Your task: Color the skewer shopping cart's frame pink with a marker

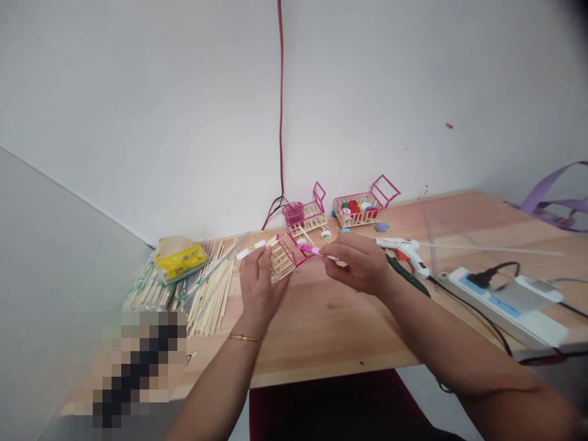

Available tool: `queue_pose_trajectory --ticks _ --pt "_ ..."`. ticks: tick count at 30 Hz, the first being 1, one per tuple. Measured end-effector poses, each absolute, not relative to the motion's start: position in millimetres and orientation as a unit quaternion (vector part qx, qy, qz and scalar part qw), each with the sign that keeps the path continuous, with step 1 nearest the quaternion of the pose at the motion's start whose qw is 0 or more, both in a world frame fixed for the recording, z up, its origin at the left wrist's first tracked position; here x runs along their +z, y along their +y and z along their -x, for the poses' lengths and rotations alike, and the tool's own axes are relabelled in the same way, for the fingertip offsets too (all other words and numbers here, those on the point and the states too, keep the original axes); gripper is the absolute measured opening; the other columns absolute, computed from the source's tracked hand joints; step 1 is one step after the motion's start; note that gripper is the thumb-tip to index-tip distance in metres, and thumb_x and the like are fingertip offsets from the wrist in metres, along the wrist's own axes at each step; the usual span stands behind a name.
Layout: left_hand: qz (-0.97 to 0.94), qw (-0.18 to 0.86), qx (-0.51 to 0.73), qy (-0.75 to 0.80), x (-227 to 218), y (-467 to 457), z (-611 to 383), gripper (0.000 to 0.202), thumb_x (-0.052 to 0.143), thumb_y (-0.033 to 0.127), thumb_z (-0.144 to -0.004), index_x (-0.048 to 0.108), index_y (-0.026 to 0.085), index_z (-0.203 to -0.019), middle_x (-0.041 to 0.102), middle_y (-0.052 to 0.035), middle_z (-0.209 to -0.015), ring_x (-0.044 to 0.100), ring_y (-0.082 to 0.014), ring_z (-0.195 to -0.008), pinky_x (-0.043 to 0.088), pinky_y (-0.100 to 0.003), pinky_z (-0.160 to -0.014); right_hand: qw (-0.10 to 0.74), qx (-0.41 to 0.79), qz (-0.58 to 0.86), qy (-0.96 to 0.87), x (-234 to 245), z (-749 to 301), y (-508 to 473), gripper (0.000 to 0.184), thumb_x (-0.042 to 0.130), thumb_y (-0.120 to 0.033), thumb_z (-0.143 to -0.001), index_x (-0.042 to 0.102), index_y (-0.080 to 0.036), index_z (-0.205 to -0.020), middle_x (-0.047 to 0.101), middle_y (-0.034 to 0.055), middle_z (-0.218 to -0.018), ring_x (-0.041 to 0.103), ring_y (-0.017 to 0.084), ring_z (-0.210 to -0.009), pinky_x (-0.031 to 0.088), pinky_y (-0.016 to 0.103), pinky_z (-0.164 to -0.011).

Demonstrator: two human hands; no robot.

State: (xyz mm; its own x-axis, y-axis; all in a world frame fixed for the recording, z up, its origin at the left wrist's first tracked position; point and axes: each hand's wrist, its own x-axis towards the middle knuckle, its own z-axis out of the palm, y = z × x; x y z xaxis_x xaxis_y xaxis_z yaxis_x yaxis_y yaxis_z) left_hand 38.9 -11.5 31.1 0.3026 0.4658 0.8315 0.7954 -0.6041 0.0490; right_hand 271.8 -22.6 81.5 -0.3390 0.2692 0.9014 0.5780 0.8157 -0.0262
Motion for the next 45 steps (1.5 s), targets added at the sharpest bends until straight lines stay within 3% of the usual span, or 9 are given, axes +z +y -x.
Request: queue_pose_trajectory --ticks 10,16,45 --pt "0.785 0.184 -0.429 -0.407 31.7 -13.3 -39.9 0.069 0.07 0.03 -0.079 0.041 0.014 -0.138 0.054 -0.0206 -0.123 0.052 -0.0306 -0.115 0.044 -0.047 -0.098 0.525 -0.142 0.26 -0.798 83.0 -269.6 -22.7 0.018 0.059 -0.009 -0.082 0.061 -0.021 -0.096 0.063 0.0011 -0.067 0.056 0.014 -0.059 0.046 0.025 -0.057" --pt "0.787 0.181 -0.433 -0.401 32.6 -14.3 -40.7 0.068 0.069 0.029 -0.079 0.04 0.015 -0.139 0.054 -0.0206 -0.123 0.052 -0.0306 -0.116 0.044 -0.047 -0.096 0.533 -0.127 0.247 -0.799 80.7 -265.8 -22.9 0.027 0.059 -0.012 -0.086 0.059 -0.021 -0.112 0.069 0.0062 -0.081 0.064 0.017 -0.072 0.05 0.028 -0.065" --pt "0.785 0.192 -0.433 -0.398 32.4 -15.1 -42.7 0.069 0.071 0.03 -0.078 0.04 0.014 -0.138 0.055 -0.0208 -0.122 0.053 -0.0304 -0.114 0.045 -0.046 -0.094 0.52 -0.096 0.243 -0.813 69.7 -255.2 -20.6 0.027 0.058 -0.013 -0.087 0.059 -0.02 -0.113 0.069 0.0068 -0.084 0.063 0.018 -0.075 0.051 0.03 -0.067"
